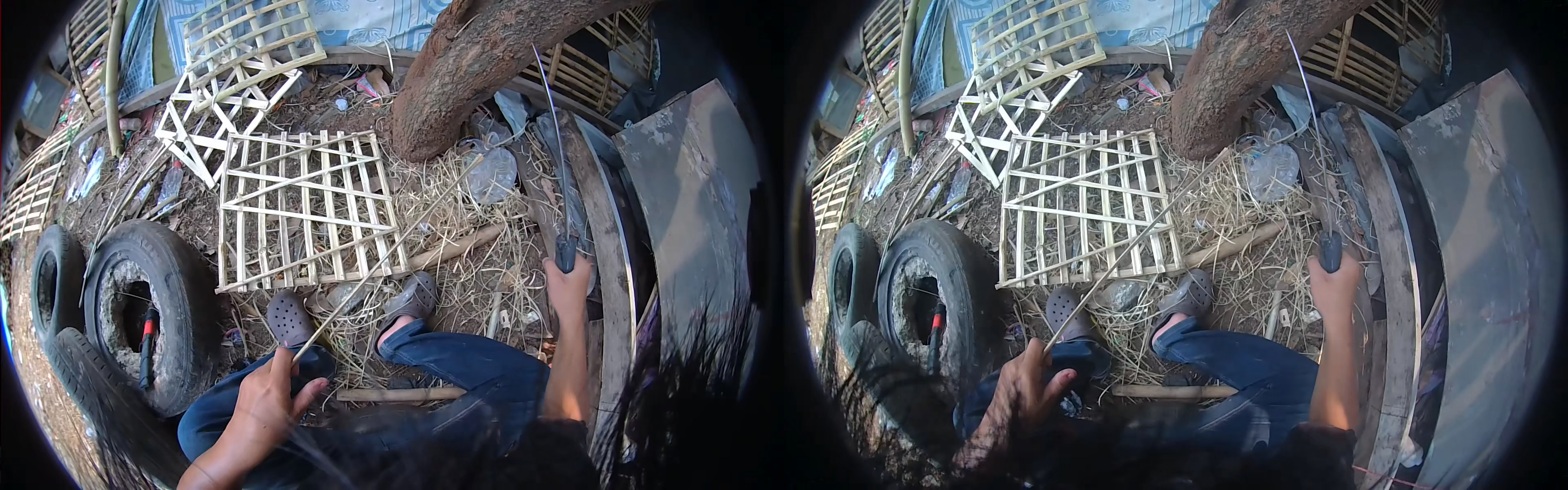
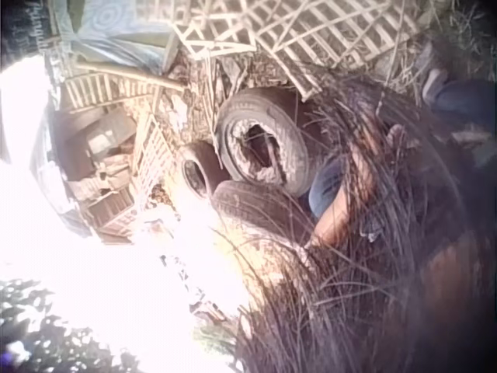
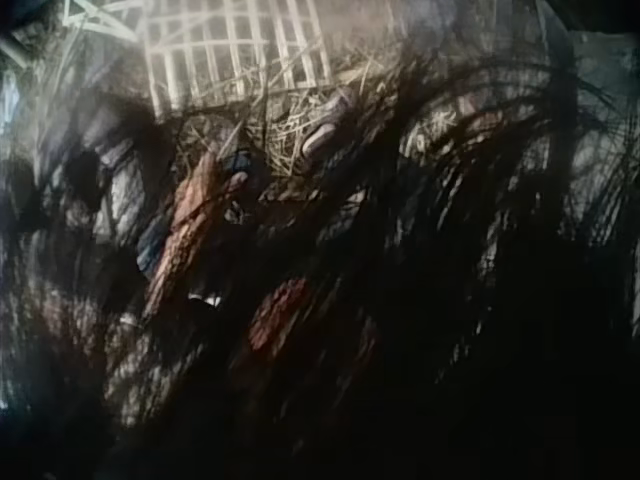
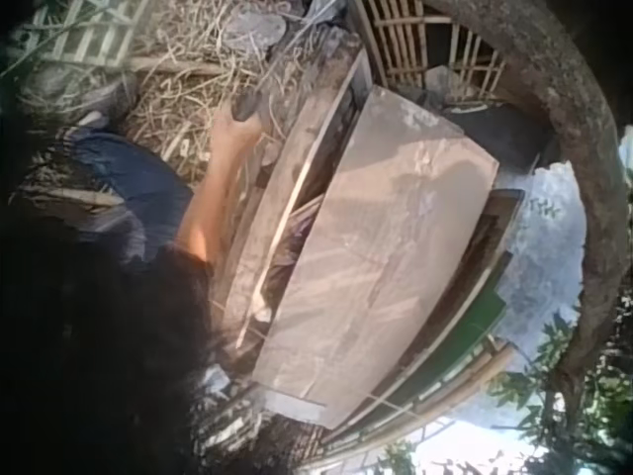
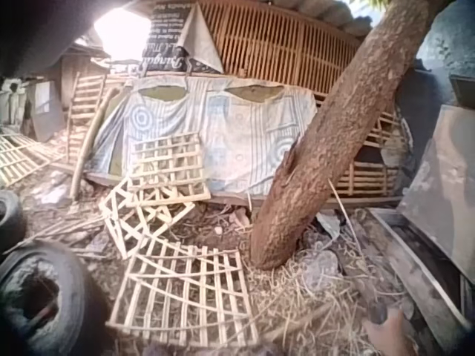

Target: The person constructs a bamboo lattice by hand and using a hammer and a large blade. They position thin bamboo strips onto a pre-assembled frame, secure them using a hammer, and trim the excess length of the strips with the blade.

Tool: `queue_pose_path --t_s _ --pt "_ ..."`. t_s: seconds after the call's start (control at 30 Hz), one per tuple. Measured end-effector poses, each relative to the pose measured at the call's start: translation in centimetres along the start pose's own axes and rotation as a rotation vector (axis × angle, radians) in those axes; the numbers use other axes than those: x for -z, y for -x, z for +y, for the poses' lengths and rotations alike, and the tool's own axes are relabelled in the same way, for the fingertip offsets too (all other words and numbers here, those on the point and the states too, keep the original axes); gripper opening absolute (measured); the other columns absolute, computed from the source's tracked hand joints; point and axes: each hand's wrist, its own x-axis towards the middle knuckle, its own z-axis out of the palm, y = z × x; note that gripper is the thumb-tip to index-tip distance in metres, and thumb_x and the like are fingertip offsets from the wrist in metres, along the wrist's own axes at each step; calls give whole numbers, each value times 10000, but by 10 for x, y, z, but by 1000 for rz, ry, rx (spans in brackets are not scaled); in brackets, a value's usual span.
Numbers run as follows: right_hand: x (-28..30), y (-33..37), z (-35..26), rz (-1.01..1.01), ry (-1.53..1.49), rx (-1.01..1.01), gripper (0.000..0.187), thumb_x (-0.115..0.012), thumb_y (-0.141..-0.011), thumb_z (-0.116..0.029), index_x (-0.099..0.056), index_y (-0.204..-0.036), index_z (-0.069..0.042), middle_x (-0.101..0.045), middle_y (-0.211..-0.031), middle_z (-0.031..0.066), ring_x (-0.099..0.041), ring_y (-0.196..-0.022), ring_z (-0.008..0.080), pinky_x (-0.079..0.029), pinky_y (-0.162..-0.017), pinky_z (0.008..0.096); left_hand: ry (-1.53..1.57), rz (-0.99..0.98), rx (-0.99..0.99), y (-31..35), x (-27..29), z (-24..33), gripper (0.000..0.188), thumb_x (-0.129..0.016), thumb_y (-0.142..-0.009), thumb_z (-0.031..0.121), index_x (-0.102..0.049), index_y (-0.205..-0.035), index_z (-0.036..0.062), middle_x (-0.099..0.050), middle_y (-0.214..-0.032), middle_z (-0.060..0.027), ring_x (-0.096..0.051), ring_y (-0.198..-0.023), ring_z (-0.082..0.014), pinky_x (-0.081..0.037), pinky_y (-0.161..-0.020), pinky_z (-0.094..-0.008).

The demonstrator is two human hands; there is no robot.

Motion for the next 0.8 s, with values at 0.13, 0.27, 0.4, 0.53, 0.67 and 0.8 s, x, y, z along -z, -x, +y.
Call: queue_pose_path --t_s 0.13,0.27,0.4,0.53,0.67,0.8 --pt "-19 58 -59 -178 -106 213 118 -659 -688 -85 -588 -753 -16 -560 -567 89 -549 -491 218 -425 -493 346 -95 -25 80 4 -18 -5 377 -674 -849 272 -426 -926 -1 -582 -666 -166 -598 -567 -369 -465 -488 -425" --pt "-46 91 -99 -383 -81 608 193 -711 -603 -120 -625 -762 -53 -612 -650 133 -606 -587 312 -462 -544 375 -97 39 49 3 -31 -2 362 -662 -857 268 -425 -922 2 -583 -649 -158 -604 -549 -354 -473 -468 -417" --pt "-72 97 -107 -493 -26 785 301 -736 -525 -164 -613 -785 -74 -629 -679 100 -616 -630 298 -479 -621 382 -97 37 64 9 -29 0 326 -651 -865 256 -434 -895 15 -585 -634 -145 -604 -537 -345 -470 -457 -411" --pt "-77 72 -103 -417 71 843 234 -713 -579 -152 -605 -769 -68 -614 -651 102 -624 -633 288 -486 -636 374 -146 101 69 12 -33 -11 287 -643 -870 239 -444 -863 32 -590 -626 -132 -595 -515 -342 -464 -448 -420" --pt "-64 14 -81 -220 227 422 196 -673 -654 -151 -651 -805 -29 -644 -733 187 -634 -727 369 -479 -637 443 -154 129 104 18 -29 -18 272 -636 -876 231 -444 -851 40 -588 -615 -127 -589 -503 -337 -459 -442 -424" --pt "-31 -54 -21 28 490 78 203 -624 -717 -174 -632 -797 12 -627 -706 229 -629 -690 389 -480 -641 436 -151 138 125 21 -23 -19 283 -631 -877 229 -430 -866 30 -578 -597 -138 -586 -504 -343 -457 -435 -429"
